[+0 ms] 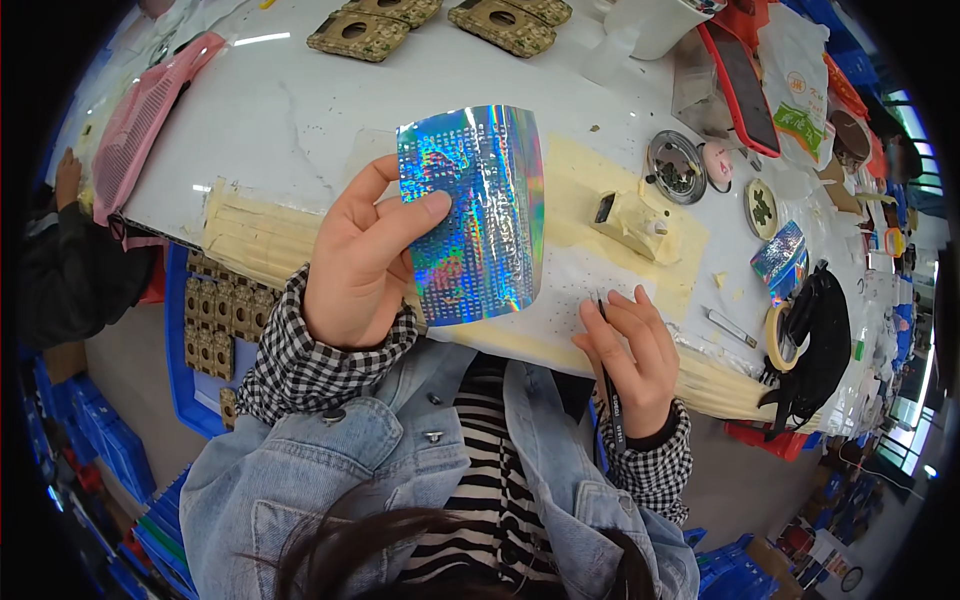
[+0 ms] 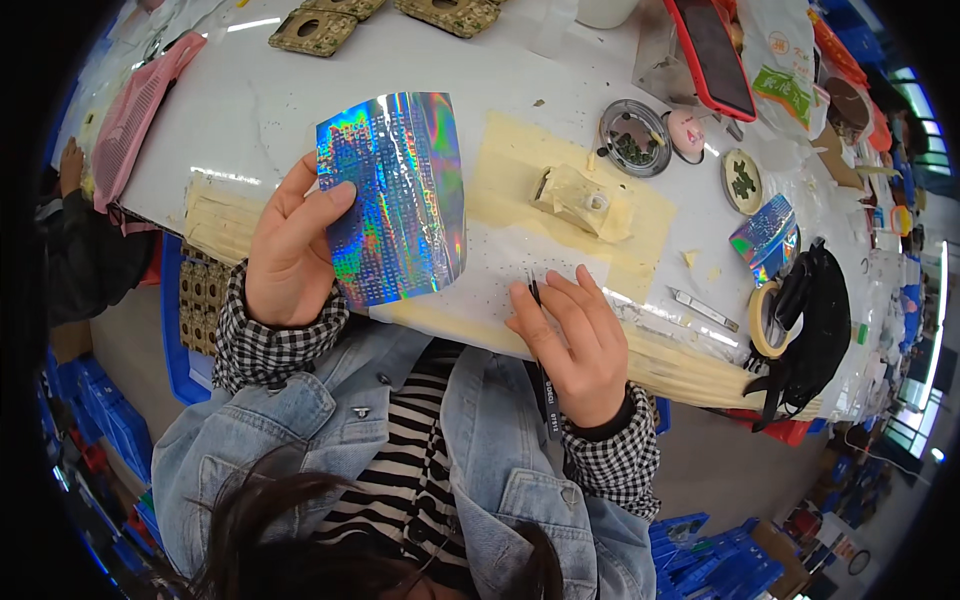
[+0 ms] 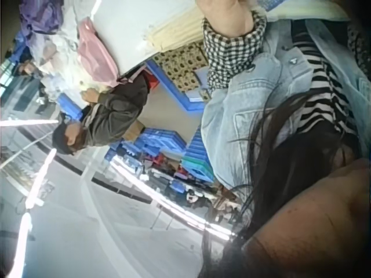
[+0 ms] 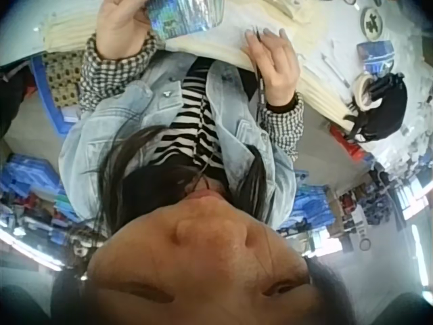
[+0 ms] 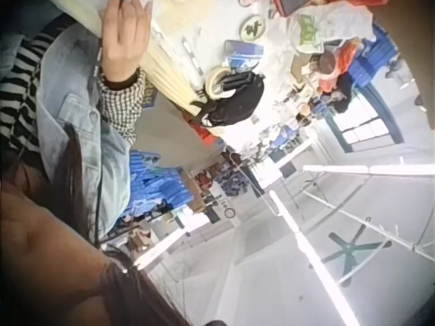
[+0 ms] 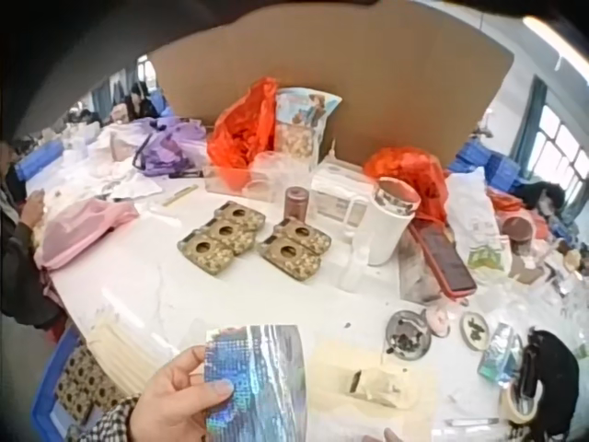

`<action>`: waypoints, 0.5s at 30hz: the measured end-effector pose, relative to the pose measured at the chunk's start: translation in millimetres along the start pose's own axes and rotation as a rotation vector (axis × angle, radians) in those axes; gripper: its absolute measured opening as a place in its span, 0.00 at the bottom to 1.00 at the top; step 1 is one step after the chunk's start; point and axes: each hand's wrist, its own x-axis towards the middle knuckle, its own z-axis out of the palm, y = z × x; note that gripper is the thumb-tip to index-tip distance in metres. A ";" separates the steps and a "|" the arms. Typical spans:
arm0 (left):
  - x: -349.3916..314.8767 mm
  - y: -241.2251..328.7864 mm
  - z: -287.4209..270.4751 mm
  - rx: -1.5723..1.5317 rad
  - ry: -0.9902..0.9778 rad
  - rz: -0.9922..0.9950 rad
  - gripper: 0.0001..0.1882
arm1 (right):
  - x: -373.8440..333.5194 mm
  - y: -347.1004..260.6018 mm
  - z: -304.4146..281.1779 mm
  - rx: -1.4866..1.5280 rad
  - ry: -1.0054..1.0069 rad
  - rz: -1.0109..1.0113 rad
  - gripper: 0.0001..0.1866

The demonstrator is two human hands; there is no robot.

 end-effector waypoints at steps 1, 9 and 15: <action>-0.1 -0.2 0.1 -0.004 0.002 0.005 0.19 | 0.5 1.4 0.2 -0.009 -0.005 0.004 0.20; -0.9 -2.1 -0.8 -0.004 0.007 0.002 0.19 | 3.2 3.7 0.8 -0.085 -0.067 -0.006 0.18; -1.3 -2.1 -3.0 -0.005 0.016 0.005 0.19 | 13.0 1.3 -9.3 -0.131 -0.191 -0.038 0.12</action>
